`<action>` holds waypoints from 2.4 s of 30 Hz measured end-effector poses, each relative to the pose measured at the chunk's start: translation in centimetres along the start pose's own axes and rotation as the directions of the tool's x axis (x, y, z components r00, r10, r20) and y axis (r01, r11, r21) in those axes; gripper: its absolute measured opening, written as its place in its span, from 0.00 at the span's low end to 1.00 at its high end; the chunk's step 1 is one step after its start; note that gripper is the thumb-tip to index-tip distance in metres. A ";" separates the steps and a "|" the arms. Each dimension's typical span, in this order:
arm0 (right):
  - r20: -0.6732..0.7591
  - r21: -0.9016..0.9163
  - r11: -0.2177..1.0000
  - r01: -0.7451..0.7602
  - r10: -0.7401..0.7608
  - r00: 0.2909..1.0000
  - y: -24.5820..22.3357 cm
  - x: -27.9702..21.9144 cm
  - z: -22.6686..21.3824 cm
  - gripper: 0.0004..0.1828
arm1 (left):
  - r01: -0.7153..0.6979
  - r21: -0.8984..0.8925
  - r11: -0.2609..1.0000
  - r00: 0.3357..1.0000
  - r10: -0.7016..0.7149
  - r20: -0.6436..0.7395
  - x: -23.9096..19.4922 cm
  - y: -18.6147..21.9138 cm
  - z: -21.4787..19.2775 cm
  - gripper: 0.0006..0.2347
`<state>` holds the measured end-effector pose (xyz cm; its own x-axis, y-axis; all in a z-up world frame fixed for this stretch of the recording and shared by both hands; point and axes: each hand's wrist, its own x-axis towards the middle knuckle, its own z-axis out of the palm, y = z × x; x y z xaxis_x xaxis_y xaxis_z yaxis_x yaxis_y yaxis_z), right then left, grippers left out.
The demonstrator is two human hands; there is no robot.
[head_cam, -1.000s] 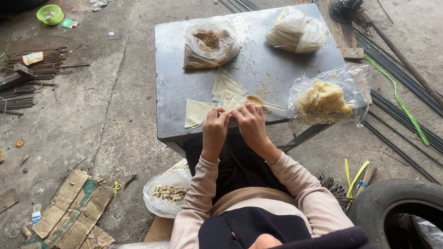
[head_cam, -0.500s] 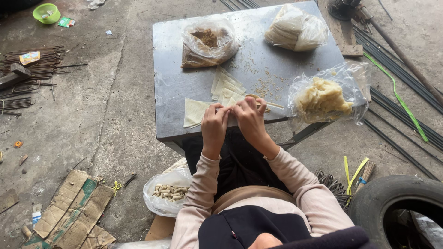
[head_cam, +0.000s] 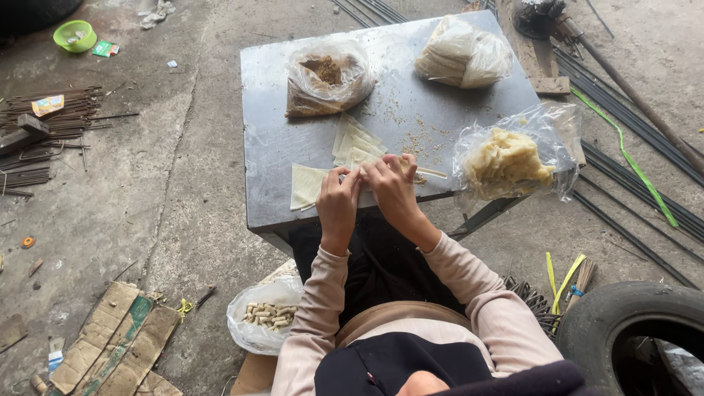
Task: The person assembles dumplings by placing a filling into triangular wrappers and folding them shut. They repeat this process multiple times, stacking the finished dumplings on the table.
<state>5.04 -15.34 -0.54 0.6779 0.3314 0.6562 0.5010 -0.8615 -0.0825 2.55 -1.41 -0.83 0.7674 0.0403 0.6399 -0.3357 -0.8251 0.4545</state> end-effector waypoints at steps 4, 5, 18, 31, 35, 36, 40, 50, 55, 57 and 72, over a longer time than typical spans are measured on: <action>0.014 0.029 0.999 -0.022 0.022 1.000 0.2 0.0 0.4 0.05 | -0.009 0.001 1.000 1.000 0.009 -0.006 -0.1 -0.3 0.2 0.09; 0.011 0.018 1.000 -0.024 0.024 1.000 0.3 -0.1 0.5 0.06 | -0.004 -0.003 1.000 1.000 0.004 0.000 -0.3 -0.2 0.3 0.11; 0.017 -0.005 1.000 -0.016 0.016 1.000 1.1 0.6 1.6 0.09 | -0.013 0.028 1.000 1.000 0.012 0.017 -0.2 -0.4 0.4 0.15; 0.071 -0.076 0.997 0.013 -0.008 0.997 1.3 0.3 2.0 0.15 | 0.006 0.001 1.000 1.000 -0.006 0.011 -0.1 -0.4 0.4 0.04; 0.129 -0.157 0.987 0.037 -0.016 0.992 1.7 -0.4 2.9 0.28 | 0.019 -0.013 1.000 1.000 -0.019 0.023 -1.2 -0.8 0.5 0.05; 0.135 -0.167 0.986 0.020 0.003 0.991 2.3 0.1 3.3 0.26 | 0.019 -0.019 1.000 1.000 -0.018 0.022 -1.0 -1.0 0.6 0.04; 0.187 -0.188 0.982 -0.009 0.044 0.981 4.1 2.0 4.3 0.23 | 0.012 -0.031 0.999 1.000 -0.012 0.009 -0.8 -1.0 0.7 0.04; -0.026 0.312 0.920 -0.238 0.259 0.966 4.6 4.1 1.9 0.15 | 0.111 -0.360 0.926 0.994 -0.111 0.022 -0.4 -0.3 -1.3 0.18; 0.198 0.634 0.773 0.035 -0.205 0.959 0.0 0.7 -1.7 0.12 | 0.011 -0.560 0.828 0.992 -0.079 -0.096 -3.0 -2.0 -4.2 0.09; 0.148 0.540 0.830 0.141 -0.258 0.955 -0.5 -0.1 -2.4 0.17 | 0.112 -0.558 0.822 0.988 -0.151 -0.023 -6.1 -3.9 -5.8 0.07; 0.179 -0.298 0.931 -0.209 0.270 0.946 12.0 -6.0 -2.1 0.14 | 0.981 -0.134 0.143 0.171 -0.958 0.231 -26.7 -20.1 -10.6 0.16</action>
<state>5.89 -28.50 -3.87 0.8729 0.1500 0.4644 0.1646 -0.9863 0.0092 -16.98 20.05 -20.48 0.5791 0.6666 -0.4693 0.6313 -0.0025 0.7755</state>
